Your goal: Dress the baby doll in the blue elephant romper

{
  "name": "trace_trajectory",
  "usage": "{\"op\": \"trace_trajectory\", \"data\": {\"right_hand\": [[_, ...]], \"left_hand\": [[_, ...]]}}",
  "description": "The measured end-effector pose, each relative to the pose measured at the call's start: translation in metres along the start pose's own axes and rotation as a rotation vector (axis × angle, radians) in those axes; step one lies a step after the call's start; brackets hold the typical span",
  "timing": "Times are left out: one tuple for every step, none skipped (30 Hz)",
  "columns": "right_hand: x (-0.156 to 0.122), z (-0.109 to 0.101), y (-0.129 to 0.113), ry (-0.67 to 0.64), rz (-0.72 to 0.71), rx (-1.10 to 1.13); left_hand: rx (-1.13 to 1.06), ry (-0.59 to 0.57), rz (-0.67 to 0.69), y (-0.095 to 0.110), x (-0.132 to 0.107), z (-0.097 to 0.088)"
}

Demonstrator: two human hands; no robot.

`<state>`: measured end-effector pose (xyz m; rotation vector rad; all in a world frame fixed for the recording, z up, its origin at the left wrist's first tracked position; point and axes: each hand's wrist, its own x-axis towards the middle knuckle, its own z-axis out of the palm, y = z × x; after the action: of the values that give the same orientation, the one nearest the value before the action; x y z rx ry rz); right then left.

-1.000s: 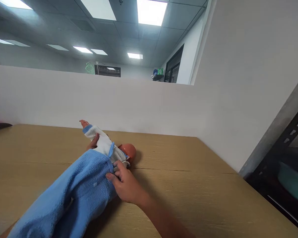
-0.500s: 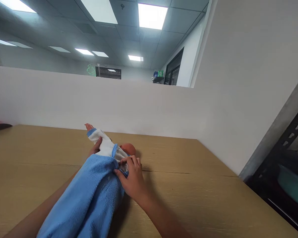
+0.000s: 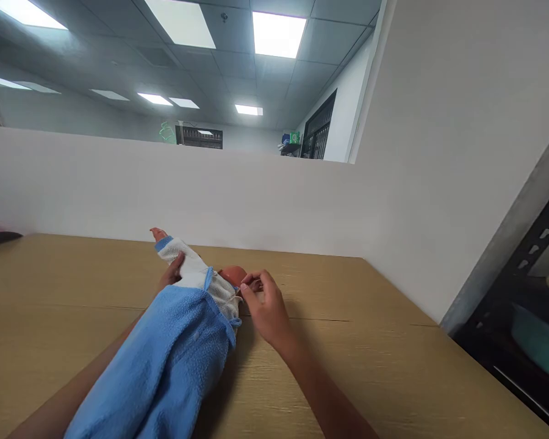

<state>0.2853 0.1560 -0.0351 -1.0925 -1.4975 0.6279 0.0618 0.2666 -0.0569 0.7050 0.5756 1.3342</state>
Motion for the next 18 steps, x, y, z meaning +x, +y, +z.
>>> {"op": "trace_trajectory", "data": {"right_hand": [[0.003, -0.005, 0.002, -0.018, 0.073, 0.019], [0.006, -0.009, 0.003, -0.041, 0.144, 0.031], [0.008, -0.014, 0.004, -0.063, 0.205, 0.033], [0.009, -0.018, 0.004, -0.082, 0.254, 0.027], [0.01, -0.022, 0.003, -0.102, 0.293, 0.021], [0.009, -0.025, 0.001, -0.127, 0.329, 0.02], [0.008, -0.027, -0.002, -0.155, 0.356, 0.022], [0.007, -0.027, -0.005, -0.183, 0.366, 0.024], [0.005, -0.027, -0.009, -0.205, 0.357, 0.029], [0.003, -0.025, -0.012, -0.223, 0.335, 0.033], [0.001, -0.023, -0.014, -0.236, 0.305, 0.031], [-0.001, -0.019, -0.015, -0.247, 0.273, 0.024], [-0.003, -0.016, -0.015, -0.254, 0.243, 0.014], [-0.004, -0.013, -0.013, -0.262, 0.223, 0.011], [-0.004, -0.01, -0.011, -0.268, 0.214, 0.017], [-0.004, -0.009, -0.008, -0.276, 0.219, 0.029], [-0.003, -0.008, -0.006, -0.277, 0.236, 0.047], [-0.002, -0.009, -0.005, -0.271, 0.264, 0.072]], "left_hand": [[-0.005, 0.006, 0.011, 0.001, -0.001, 0.001], [-0.011, 0.007, 0.019, 0.003, -0.003, 0.003], [-0.007, 0.002, 0.022, 0.005, -0.005, 0.006], [0.003, -0.008, 0.018, 0.008, -0.008, 0.009], [0.015, -0.023, 0.006, 0.01, -0.011, 0.012], [0.047, -0.049, -0.002, 0.011, -0.014, 0.016], [0.098, -0.085, -0.003, 0.012, -0.016, 0.019], [0.157, -0.12, 0.005, 0.013, -0.019, 0.022], [0.214, -0.15, 0.02, 0.012, -0.021, 0.024], [0.268, -0.174, 0.038, 0.012, -0.023, 0.025], [0.321, -0.192, 0.054, 0.011, -0.025, 0.027], [0.368, -0.206, 0.064, 0.01, -0.026, 0.028], [0.409, -0.22, 0.067, 0.009, -0.027, 0.029], [0.459, -0.244, 0.075, 0.009, -0.029, 0.03], [0.505, -0.273, 0.084, 0.009, -0.031, 0.032], [0.536, -0.302, 0.087, 0.01, -0.034, 0.034], [0.514, -0.312, 0.08, 0.012, -0.037, 0.036], [0.484, -0.319, 0.069, 0.014, -0.04, 0.038]]}}
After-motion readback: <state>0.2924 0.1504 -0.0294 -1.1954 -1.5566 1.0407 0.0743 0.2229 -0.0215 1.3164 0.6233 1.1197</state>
